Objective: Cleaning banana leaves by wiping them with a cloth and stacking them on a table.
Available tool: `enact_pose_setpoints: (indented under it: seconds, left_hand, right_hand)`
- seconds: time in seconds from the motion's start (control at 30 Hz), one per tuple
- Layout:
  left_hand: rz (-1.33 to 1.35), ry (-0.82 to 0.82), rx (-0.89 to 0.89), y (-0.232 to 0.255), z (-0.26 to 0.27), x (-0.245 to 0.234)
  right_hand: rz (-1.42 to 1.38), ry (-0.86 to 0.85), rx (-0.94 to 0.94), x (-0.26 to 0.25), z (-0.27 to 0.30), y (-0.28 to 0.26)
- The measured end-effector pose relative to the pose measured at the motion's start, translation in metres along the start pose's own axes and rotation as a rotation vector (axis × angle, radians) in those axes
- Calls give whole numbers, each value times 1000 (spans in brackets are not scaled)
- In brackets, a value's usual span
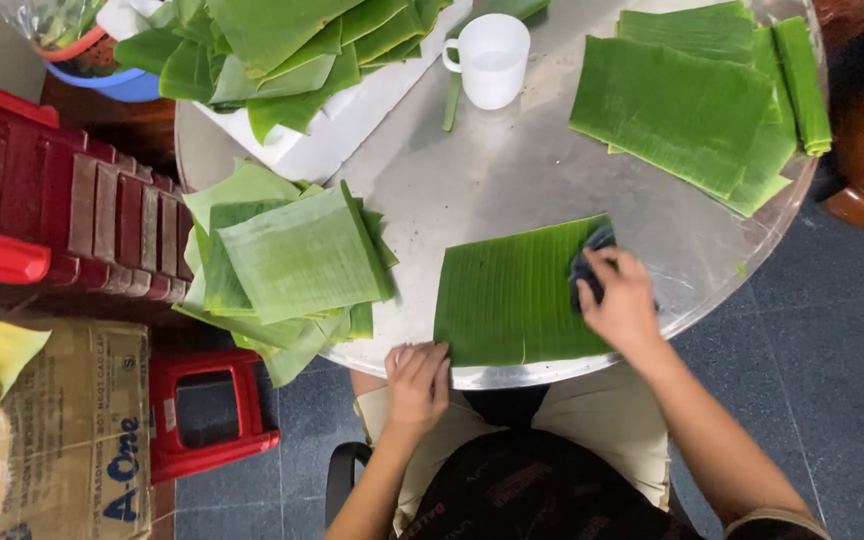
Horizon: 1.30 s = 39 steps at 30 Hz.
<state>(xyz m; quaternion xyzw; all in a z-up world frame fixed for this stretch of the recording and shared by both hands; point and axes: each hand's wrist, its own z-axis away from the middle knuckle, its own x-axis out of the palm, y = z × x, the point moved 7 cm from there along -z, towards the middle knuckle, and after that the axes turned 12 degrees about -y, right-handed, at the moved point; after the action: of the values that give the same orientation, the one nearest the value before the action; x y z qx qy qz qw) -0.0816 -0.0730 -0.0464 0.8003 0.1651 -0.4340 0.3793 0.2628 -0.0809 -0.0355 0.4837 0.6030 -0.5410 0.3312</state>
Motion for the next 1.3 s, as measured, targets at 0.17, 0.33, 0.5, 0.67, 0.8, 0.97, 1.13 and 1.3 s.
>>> enact_pose_setpoints:
  seconds: [0.17,0.33,0.5,0.67,0.8,0.97,1.13,1.3]
  left_hand:
    - [8,-183,-47,12,-84,-28]
    - [-91,-530,-106,3,-139,-8]
    - [-41,-665,-184,-10,-142,3]
    - [-40,-696,-209,-8,-144,0]
    - [-60,-723,-228,-13,-139,7]
    - [-86,-710,-217,-10,-145,5]
    - [-74,-739,-223,-2,-150,-4]
    - [-147,-772,-240,-5,-155,5]
  right_hand:
    - [-303,-248,-215,28,-26,-80]
    - [-172,-364,-171,37,-58,-111]
    - [36,-516,-275,41,-50,-132]
    - [63,-487,-206,29,-62,-126]
    - [150,-522,-197,32,-56,-126]
    - [234,-518,-209,29,-60,-138]
    - [230,-528,-137,27,-75,-123]
    - [196,-585,-211,27,-57,-140]
